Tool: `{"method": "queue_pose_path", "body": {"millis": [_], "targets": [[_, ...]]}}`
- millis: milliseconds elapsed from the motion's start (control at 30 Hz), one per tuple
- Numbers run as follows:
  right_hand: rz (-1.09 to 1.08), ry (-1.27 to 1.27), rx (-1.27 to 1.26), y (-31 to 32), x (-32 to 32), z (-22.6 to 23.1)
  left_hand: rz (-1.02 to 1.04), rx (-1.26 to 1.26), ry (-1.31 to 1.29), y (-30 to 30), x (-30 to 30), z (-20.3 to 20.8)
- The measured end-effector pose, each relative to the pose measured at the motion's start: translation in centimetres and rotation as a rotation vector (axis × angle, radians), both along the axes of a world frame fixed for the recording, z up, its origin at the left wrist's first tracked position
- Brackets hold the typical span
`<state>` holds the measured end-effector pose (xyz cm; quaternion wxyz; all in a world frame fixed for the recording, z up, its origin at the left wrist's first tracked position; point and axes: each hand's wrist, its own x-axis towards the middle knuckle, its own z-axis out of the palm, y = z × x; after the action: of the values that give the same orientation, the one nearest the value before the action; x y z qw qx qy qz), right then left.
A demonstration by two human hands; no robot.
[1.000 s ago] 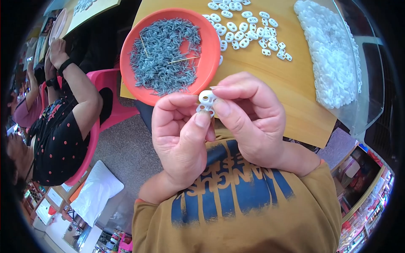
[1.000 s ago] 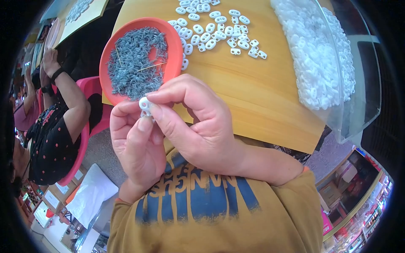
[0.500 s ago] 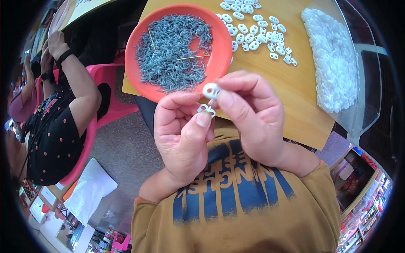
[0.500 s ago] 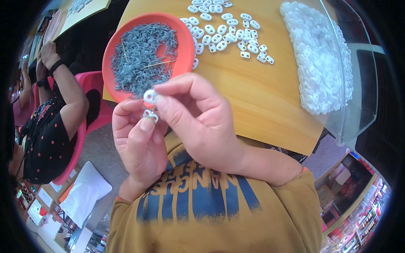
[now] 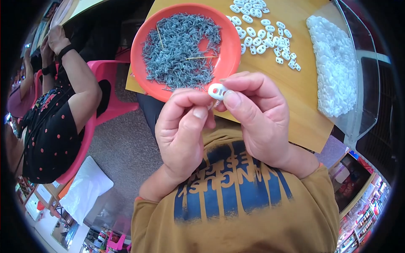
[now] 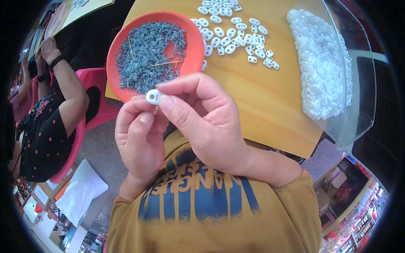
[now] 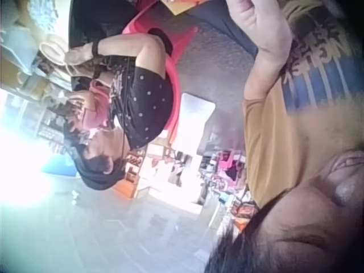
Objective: Assembling small white plastic components by manually inserting metal pins into them.
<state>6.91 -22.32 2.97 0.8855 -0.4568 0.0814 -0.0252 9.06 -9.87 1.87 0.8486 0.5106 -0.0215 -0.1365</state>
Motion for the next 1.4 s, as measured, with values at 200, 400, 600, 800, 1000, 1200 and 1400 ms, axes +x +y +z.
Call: {"method": "queue_pose_path", "body": {"millis": [200, 400, 600, 800, 1000, 1200, 1400], "targets": [[-0.025, -0.062, -0.027, 0.0, 0.0, -0.2, -0.052, -0.046, 0.005, 0.1, 0.1, -0.4], [-0.064, -0.091, -0.121, 0.0, -0.1, -0.8, -0.041, 0.07, -0.031, -0.2, 0.2, -0.8], [-0.099, -0.106, -0.236, -0.1, 0.0, -1.7, -0.005, 0.229, -0.12, -0.3, 0.1, -1.0], [-0.082, -0.002, -0.051, 0.3, 0.2, -1.5, 0.034, 0.341, -0.125, -0.9, 0.0, -1.3], [-0.222, 0.07, -0.034, -0.2, 1.6, -1.2, -0.001, 0.228, -0.044, -0.4, -0.7, -1.0], [0.014, -0.144, -0.383, -1.6, 0.5, -1.2, 0.073, 0.215, -0.148, -0.1, -0.7, -0.2], [0.108, -0.095, -0.39, -1.7, -0.6, -0.1, 0.115, 0.427, -0.439, -0.1, -0.4, -0.3]]}}
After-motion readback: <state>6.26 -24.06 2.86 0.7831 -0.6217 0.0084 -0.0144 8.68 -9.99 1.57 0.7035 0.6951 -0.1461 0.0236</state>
